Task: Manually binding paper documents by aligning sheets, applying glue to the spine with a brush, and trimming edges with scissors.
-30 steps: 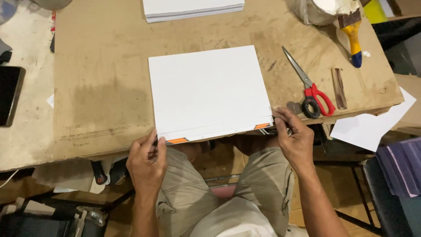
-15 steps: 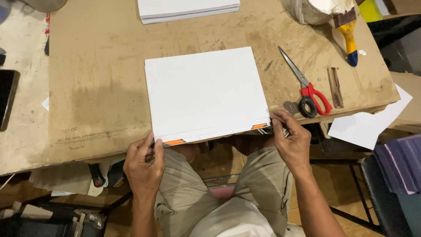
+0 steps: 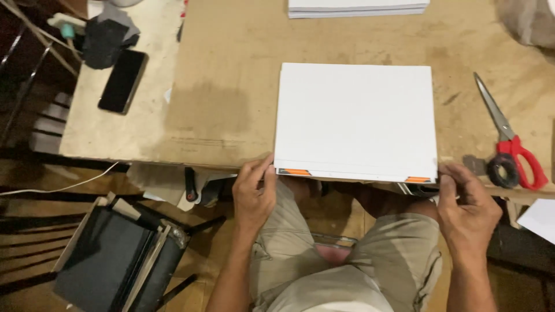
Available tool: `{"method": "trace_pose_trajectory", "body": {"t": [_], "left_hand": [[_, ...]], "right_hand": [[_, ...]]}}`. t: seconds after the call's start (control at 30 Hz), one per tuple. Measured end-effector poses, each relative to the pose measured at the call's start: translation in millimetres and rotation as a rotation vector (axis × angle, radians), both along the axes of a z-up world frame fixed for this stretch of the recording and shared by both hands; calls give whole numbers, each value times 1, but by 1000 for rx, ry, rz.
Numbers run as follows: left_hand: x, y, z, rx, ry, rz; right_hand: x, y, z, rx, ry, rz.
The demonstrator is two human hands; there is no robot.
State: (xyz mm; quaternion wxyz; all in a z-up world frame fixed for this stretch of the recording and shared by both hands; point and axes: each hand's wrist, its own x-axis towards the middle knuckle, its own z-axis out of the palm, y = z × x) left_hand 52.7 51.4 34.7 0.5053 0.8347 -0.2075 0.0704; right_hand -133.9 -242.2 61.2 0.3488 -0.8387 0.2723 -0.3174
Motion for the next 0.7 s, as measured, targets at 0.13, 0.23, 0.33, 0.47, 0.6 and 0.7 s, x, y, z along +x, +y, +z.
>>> {"method": "trace_pose_trajectory", "body": {"t": [0.13, 0.23, 0.33, 0.47, 0.6, 0.7], "left_hand": [[0, 0, -1, -19, 5, -11], [0, 0, -3, -30, -35, -13], [0, 1, -3, -39, -71, -21], [-1, -1, -2, -50, -80, 0], [1, -1, -4, -63, -105, 5], [1, -1, -4, -63, -118, 0]], "right_hand": [[1, 3, -1, 96, -15, -17], [1, 0, -1, 54, -9, 3], [-1, -4, -8, 2, -4, 9], [-2, -4, -9, 2, -24, 20], [1, 0, -4, 23, -22, 8], [0, -2, -7, 22, -17, -4]]}}
